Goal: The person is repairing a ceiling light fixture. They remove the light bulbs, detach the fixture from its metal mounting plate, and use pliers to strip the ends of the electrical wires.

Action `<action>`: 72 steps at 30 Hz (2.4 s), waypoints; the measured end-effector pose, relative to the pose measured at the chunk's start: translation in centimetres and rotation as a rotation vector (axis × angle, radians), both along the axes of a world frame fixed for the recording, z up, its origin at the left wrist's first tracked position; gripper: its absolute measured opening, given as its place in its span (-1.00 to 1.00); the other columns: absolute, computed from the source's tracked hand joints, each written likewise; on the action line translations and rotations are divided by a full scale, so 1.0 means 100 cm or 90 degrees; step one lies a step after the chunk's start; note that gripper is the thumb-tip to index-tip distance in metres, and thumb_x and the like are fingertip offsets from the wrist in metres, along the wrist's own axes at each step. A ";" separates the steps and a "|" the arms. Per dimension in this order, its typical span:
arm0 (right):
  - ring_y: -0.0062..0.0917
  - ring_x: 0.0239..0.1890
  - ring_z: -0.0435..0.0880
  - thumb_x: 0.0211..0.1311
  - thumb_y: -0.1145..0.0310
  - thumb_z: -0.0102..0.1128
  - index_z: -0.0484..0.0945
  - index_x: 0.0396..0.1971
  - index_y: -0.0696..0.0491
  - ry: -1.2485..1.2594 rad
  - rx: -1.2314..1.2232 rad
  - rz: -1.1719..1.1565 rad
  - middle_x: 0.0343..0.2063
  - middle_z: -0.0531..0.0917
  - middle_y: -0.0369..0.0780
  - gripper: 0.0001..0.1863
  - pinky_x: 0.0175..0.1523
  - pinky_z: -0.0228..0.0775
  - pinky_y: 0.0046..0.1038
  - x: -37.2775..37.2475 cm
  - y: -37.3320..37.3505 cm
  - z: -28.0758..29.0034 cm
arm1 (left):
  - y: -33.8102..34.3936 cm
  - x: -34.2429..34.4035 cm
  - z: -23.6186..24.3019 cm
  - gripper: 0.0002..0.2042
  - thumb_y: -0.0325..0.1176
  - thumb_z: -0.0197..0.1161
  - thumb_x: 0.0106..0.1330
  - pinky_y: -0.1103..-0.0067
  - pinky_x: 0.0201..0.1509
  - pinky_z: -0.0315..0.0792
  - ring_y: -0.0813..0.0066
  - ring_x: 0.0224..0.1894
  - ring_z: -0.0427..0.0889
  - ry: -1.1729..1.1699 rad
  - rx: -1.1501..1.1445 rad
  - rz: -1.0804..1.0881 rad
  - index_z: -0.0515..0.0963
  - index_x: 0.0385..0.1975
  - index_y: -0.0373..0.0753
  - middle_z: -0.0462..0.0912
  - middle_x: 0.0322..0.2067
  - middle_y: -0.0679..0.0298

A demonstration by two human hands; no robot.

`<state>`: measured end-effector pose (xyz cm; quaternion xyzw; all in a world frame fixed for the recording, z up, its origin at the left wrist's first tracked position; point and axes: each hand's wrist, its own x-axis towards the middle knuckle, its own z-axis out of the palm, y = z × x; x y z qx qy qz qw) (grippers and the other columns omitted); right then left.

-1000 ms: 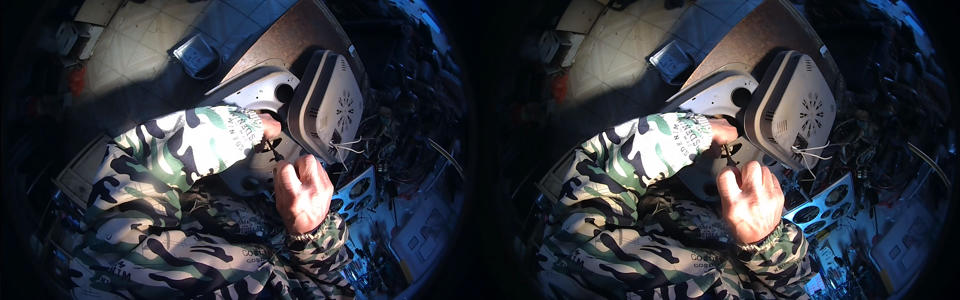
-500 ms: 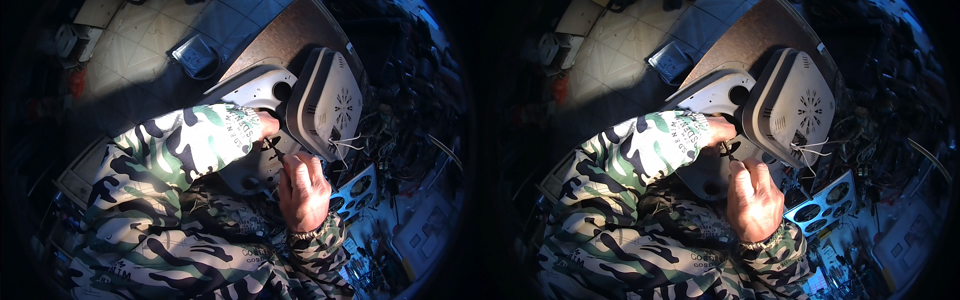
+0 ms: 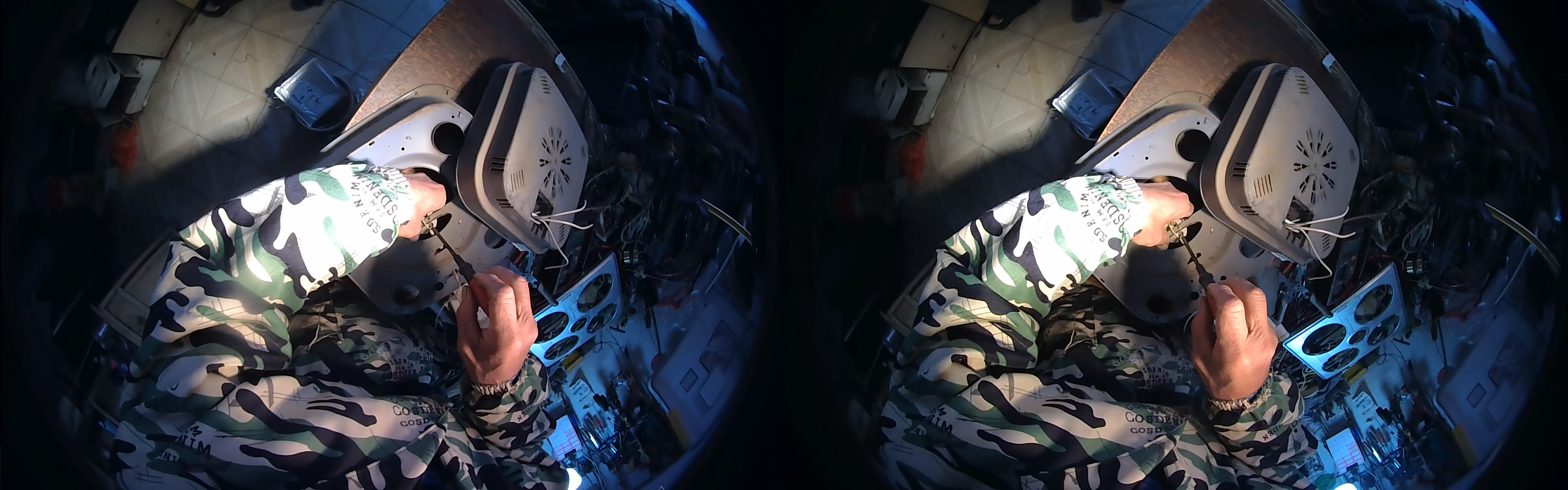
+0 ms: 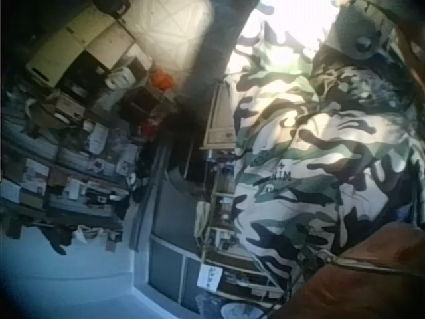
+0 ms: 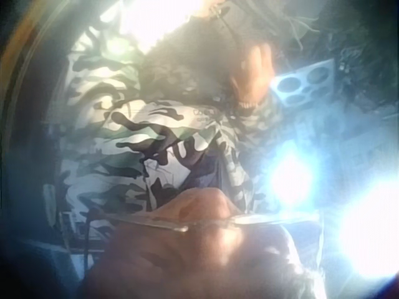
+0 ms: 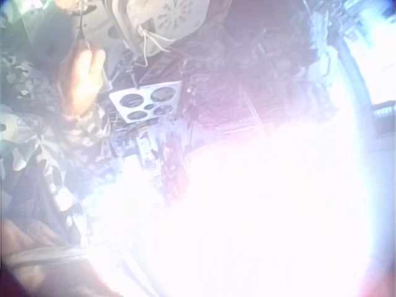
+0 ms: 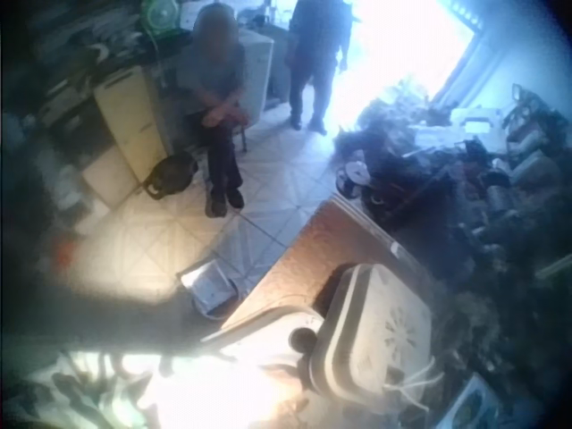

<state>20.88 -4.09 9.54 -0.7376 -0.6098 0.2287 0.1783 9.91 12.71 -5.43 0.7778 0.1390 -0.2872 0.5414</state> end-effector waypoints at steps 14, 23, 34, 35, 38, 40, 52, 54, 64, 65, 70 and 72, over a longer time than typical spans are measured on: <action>-0.24 -0.29 0.74 -0.05 0.70 0.36 0.65 -0.22 0.19 -0.048 0.025 0.121 -0.22 0.64 -0.10 -0.68 -0.25 0.64 -0.31 0.000 0.002 -0.002 | -0.004 0.000 0.000 -0.68 -0.39 0.53 0.14 0.25 0.02 0.61 -0.03 0.01 0.73 -0.012 0.011 0.012 0.61 -0.22 -0.46 0.73 -0.22 -0.10; -0.18 -0.29 0.76 0.04 0.68 0.45 0.61 -0.19 0.19 -0.027 -0.006 0.112 -0.22 0.69 -0.04 -0.69 -0.23 0.63 -0.33 -0.003 0.005 0.006 | -0.003 0.000 0.005 -0.67 -0.38 0.51 0.15 0.25 0.02 0.61 -0.03 0.01 0.73 -0.007 0.007 0.002 0.62 -0.19 -0.45 0.73 -0.21 -0.11; -0.28 -0.48 0.64 0.13 0.47 0.47 0.55 -0.36 0.09 -0.134 -0.091 0.107 -0.48 0.51 -0.17 -0.79 -0.44 0.49 -0.29 -0.003 0.021 0.013 | -0.005 0.000 0.009 -0.75 -0.44 0.46 0.12 0.24 0.03 0.61 -0.06 -0.01 0.72 -0.035 0.014 0.032 0.64 -0.23 -0.39 0.74 -0.23 -0.07; -0.27 -0.44 0.64 0.10 0.52 0.45 0.57 -0.34 0.10 -0.132 -0.083 0.150 -0.44 0.52 -0.16 -0.81 -0.40 0.50 -0.28 -0.001 0.025 0.015 | -0.005 0.000 0.004 -0.75 -0.44 0.45 0.12 0.23 0.02 0.61 -0.07 -0.01 0.72 -0.050 0.014 0.023 0.64 -0.23 -0.39 0.74 -0.23 -0.07; -0.24 -0.24 0.62 -0.03 0.56 0.33 0.62 -0.23 0.10 -0.133 -0.089 0.258 -0.31 0.49 -0.14 -0.72 -0.23 0.54 -0.23 0.005 0.029 0.015 | -0.007 -0.001 -0.007 -0.75 -0.44 0.46 0.10 0.23 0.01 0.62 -0.07 -0.03 0.72 -0.085 0.012 0.015 0.65 -0.24 -0.38 0.74 -0.23 -0.09; -0.24 -0.26 0.63 -0.01 0.56 0.33 0.63 -0.18 0.10 -0.105 -0.062 0.225 -0.31 0.51 -0.14 -0.69 -0.24 0.55 -0.23 0.009 0.029 0.014 | -0.008 0.000 -0.007 -0.74 -0.43 0.47 0.09 0.23 0.01 0.62 -0.08 -0.03 0.72 -0.072 0.008 0.024 0.65 -0.24 -0.38 0.74 -0.23 -0.10; -0.29 -0.36 0.75 0.10 0.52 0.49 0.63 -0.16 0.13 -0.103 -0.065 0.144 -0.32 0.66 -0.12 -0.70 -0.32 0.57 -0.33 0.003 0.027 0.012 | -0.008 -0.002 -0.005 -0.75 -0.52 0.41 0.02 0.22 -0.05 0.62 -0.07 -0.06 0.74 -0.067 -0.014 0.040 0.64 -0.27 -0.39 0.74 -0.27 -0.12; -0.29 -0.37 0.75 0.10 0.52 0.50 0.63 -0.15 0.13 -0.163 -0.120 0.064 -0.33 0.65 -0.12 -0.69 -0.32 0.57 -0.33 -0.004 0.022 0.016 | -0.009 -0.002 -0.004 -0.74 -0.56 0.39 -0.01 0.22 -0.02 0.61 -0.05 -0.04 0.74 -0.041 -0.020 0.042 0.64 -0.26 -0.38 0.74 -0.25 -0.12; -0.26 -0.26 0.71 -0.01 0.55 0.47 0.66 -0.11 0.06 -0.154 -0.186 0.045 -0.24 0.63 -0.12 -0.61 -0.33 0.59 -0.30 0.008 0.012 0.012 | -0.007 0.000 -0.001 -0.77 -0.55 0.30 0.11 0.22 0.02 0.62 -0.06 -0.01 0.73 -0.018 0.004 0.041 0.66 -0.21 -0.39 0.75 -0.21 -0.09; -0.27 -0.29 0.71 0.01 0.53 0.48 0.65 -0.11 0.08 -0.142 -0.135 0.087 -0.27 0.63 -0.13 -0.63 -0.33 0.59 -0.30 0.010 0.013 0.012 | -0.007 0.000 -0.001 -0.77 -0.55 0.30 0.12 0.21 0.03 0.62 -0.06 -0.01 0.73 -0.010 0.003 0.035 0.66 -0.20 -0.39 0.75 -0.21 -0.09; -0.28 -0.40 0.70 0.06 0.51 0.51 0.64 -0.13 0.14 -0.095 -0.047 0.091 -0.37 0.61 -0.16 -0.66 -0.37 0.56 -0.29 0.006 0.019 0.011 | -0.008 0.001 0.001 -0.74 -0.49 0.39 0.13 0.23 0.06 0.61 -0.05 0.05 0.71 0.001 0.016 0.026 0.65 -0.16 -0.40 0.75 -0.17 -0.09; -0.26 -0.43 0.70 0.07 0.54 0.50 0.65 -0.16 0.12 -0.150 -0.078 0.030 -0.39 0.60 -0.15 -0.69 -0.38 0.55 -0.28 0.003 0.016 0.011 | -0.008 0.004 -0.004 -0.72 -0.46 0.44 0.13 0.23 0.06 0.61 -0.04 0.05 0.71 0.012 0.026 0.003 0.64 -0.16 -0.41 0.75 -0.18 -0.09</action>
